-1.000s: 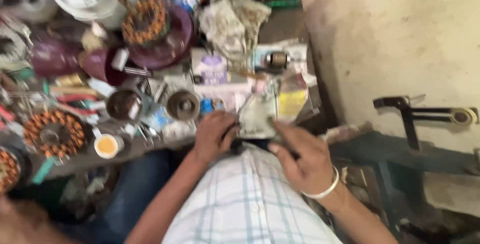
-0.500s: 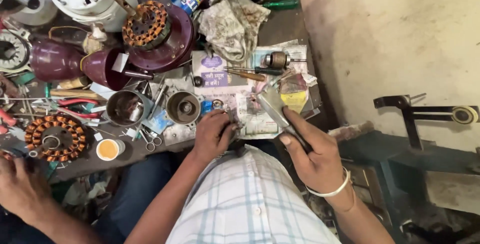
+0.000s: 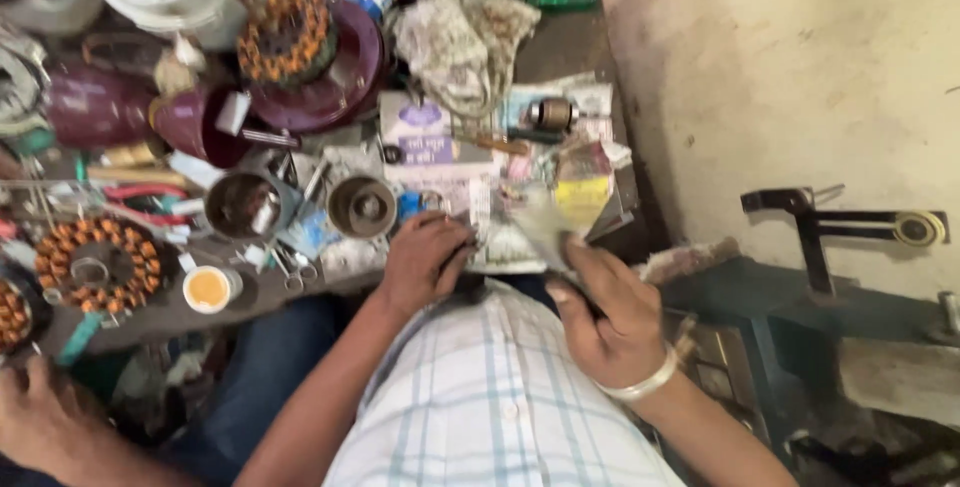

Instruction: The person sits at a cluttered repair bench and reassembles electric motor units, fitting copper-wound stators into housings and tapping them into place with a mallet. They handle several motor parts one at a time, pressing and seating the wound coils inside the housings and setting finished assemblies on the bench.

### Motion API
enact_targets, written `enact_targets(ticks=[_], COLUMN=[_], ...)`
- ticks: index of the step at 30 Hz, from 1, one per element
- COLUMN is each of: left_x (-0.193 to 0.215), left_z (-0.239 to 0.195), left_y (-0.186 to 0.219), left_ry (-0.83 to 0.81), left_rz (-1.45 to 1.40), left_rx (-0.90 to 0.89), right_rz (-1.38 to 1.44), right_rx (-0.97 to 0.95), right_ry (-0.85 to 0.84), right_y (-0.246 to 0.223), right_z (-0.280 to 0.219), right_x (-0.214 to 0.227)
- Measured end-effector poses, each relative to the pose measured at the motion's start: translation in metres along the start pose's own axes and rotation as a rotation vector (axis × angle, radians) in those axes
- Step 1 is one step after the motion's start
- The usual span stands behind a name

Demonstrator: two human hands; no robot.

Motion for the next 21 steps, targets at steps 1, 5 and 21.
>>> enact_targets(ticks=[1, 5, 21], left_x=[-0.002, -0.001, 0.004], left_z=[-0.005, -0.003, -0.003], left_y=[0.001, -0.008, -0.009], left_ry=[-0.002, -0.024, 0.023], left_rz=[-0.003, 0.053, -0.019], left_rx=[0.004, -0.023, 0.159], right_rz=[0.0, -0.202, 0.079], right_rx=[-0.005, -0.041, -0.09], right_ry=[-0.003, -0.194, 0.048], right_y=[0.008, 0.023, 0.017], right_z=[-0.004, 0.004, -0.007], right_x=[-0.005, -0.022, -0.01])
Point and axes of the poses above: each hand's wrist, its own z-axis towards the middle knuckle, its own x-axis out of the back of the hand, y = z × x, the point moved 6 cm from there along z, towards the middle knuckle, and after that the axes turned 8 degrees about -x, right-handed, at the moved point
